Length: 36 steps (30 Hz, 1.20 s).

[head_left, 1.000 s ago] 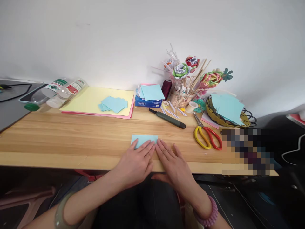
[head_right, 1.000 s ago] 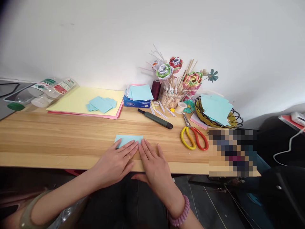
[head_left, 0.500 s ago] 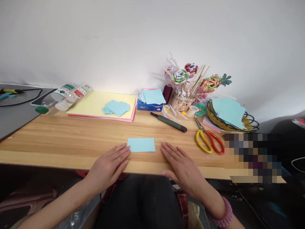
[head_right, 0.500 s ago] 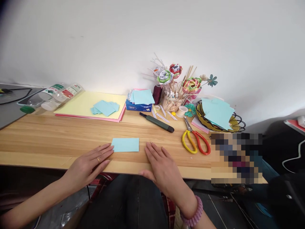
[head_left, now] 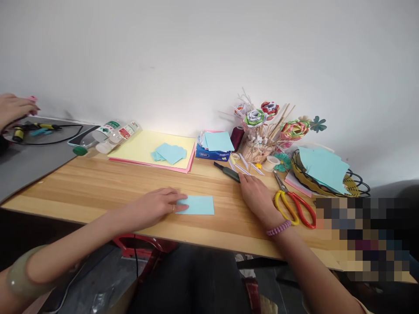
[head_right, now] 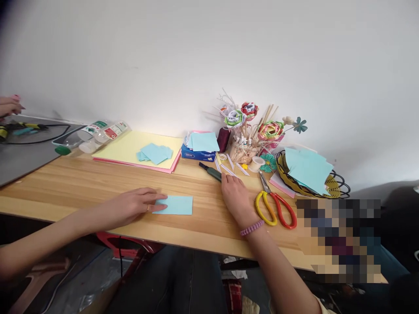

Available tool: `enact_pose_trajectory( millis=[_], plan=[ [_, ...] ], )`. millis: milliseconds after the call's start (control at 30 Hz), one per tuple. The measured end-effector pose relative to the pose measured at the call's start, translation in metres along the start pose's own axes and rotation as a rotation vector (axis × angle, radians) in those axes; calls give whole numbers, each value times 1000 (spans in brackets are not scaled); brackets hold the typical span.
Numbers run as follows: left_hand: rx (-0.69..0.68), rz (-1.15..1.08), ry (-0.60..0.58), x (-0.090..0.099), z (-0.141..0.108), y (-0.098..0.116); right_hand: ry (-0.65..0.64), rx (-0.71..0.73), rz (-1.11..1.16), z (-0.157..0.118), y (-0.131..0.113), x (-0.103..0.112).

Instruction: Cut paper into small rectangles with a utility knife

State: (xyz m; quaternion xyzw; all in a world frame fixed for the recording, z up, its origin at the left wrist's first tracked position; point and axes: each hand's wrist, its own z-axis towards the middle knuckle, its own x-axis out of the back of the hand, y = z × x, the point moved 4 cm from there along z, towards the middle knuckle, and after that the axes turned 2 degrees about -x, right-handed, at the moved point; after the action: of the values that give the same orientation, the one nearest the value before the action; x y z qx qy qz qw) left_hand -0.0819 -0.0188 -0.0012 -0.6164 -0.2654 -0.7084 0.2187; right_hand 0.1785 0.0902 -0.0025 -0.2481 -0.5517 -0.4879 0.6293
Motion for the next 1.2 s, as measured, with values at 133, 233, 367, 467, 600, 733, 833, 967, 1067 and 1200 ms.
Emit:
enact_pose_trajectory(
  millis=[133,233,367,467,600,733,833,967,1067,1200],
  plan=[
    [69,80,10,0,7,2,-31,-28,-2,-11,-2,13],
    [68,115,21,-3,21,3,-41,-36,38,-28,-3,24],
    [40,108,96,-11,40,0,-38,-28,133,-63,-5,38],
    [0,91,100,-14,49,-3,-60,49,255,-94,-14,50],
    [-38,94,100,-12,54,-7,-178,96,579,-128,-32,58],
    [-67,129,100,-13,56,-8,-221,99,650,-141,-45,55],
    [-93,144,90,-12,58,-7,-234,109,641,-140,-51,52],
    [-127,160,68,-10,61,-6,-207,122,607,-136,-54,53],
    [-123,160,73,-12,61,-8,-181,131,574,-134,-56,55],
    [-105,134,92,-15,61,-12,-161,114,526,-132,-58,55]
  ],
)
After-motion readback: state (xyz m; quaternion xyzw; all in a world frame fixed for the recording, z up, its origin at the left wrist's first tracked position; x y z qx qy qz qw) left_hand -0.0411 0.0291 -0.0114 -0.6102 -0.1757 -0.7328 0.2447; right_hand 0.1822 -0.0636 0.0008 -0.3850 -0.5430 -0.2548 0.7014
